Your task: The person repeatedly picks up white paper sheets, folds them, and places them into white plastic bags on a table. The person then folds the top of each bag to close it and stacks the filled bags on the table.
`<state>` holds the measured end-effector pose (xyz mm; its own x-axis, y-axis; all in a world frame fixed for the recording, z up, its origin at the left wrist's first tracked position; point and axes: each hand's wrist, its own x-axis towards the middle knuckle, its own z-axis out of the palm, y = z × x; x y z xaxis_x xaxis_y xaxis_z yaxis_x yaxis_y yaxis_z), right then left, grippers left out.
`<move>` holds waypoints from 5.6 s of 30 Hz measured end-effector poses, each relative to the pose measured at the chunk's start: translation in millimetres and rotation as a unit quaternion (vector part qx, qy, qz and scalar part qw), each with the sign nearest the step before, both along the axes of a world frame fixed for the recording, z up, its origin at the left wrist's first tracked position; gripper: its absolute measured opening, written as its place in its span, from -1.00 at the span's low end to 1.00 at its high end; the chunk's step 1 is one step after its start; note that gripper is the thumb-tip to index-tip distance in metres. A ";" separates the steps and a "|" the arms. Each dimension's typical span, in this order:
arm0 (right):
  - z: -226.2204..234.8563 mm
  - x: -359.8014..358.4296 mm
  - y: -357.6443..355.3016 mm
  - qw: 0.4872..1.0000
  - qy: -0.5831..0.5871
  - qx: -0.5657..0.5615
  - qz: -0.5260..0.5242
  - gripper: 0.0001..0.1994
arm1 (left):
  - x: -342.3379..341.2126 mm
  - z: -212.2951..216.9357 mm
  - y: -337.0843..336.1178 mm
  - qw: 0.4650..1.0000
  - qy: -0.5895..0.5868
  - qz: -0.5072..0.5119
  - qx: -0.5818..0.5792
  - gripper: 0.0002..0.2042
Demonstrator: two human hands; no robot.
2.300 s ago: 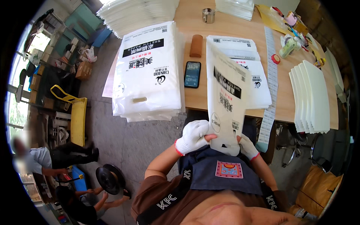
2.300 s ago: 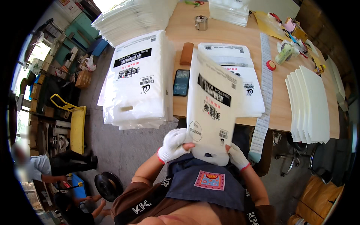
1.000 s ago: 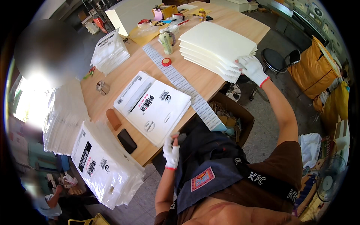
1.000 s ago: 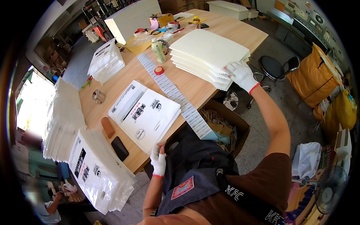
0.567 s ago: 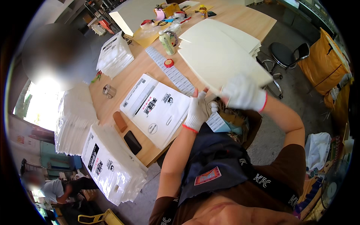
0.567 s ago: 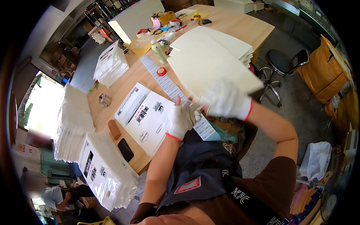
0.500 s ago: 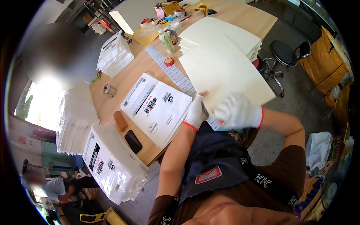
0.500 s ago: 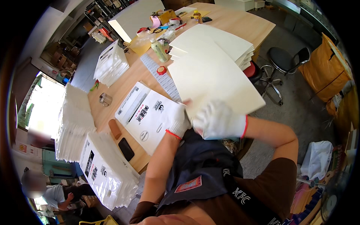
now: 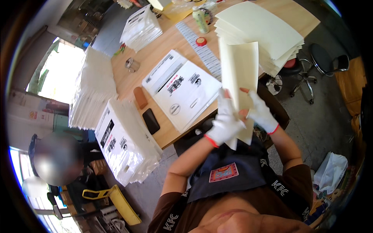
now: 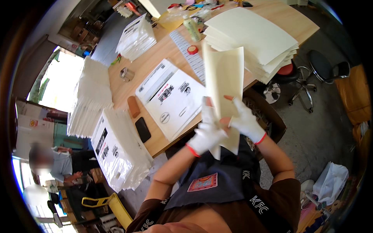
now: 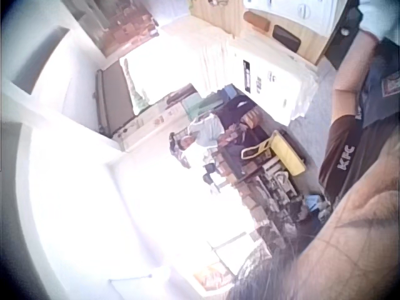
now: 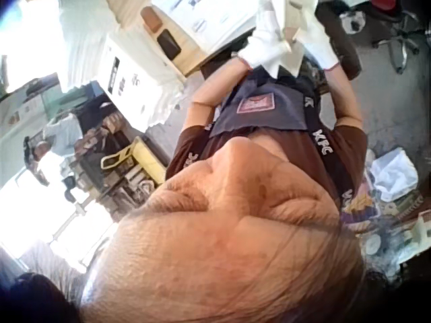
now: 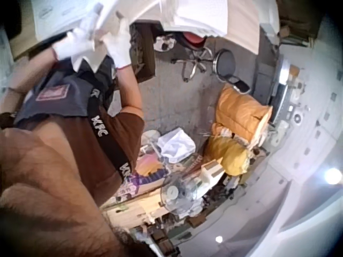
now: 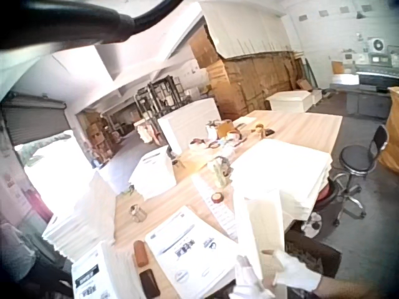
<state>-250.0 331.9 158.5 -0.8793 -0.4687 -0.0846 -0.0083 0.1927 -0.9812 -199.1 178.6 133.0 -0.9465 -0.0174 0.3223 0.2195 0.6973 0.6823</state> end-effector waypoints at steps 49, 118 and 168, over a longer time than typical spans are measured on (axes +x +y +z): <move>-63.7 41.4 -104.1 0.840 0.495 0.184 0.122 -0.74 | 61.6 -83.6 -117.5 0.982 0.047 0.122 0.140 -0.77; -94.3 -13.8 36.9 0.877 0.435 0.204 0.005 -0.81 | -18.4 -121.4 -0.2 0.653 -0.434 0.057 0.618 -0.87; -135.4 -21.6 -405.7 0.914 0.317 0.236 0.089 -0.75 | 239.6 -140.6 -145.5 0.779 -0.371 0.215 0.458 -0.63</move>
<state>-271.6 -73.8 23.1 -0.7352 -0.6516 0.1866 -0.6193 0.5339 -0.5757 40.5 33.1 -7.6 -0.7094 -0.2847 -0.6447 -0.5920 -0.2558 0.7643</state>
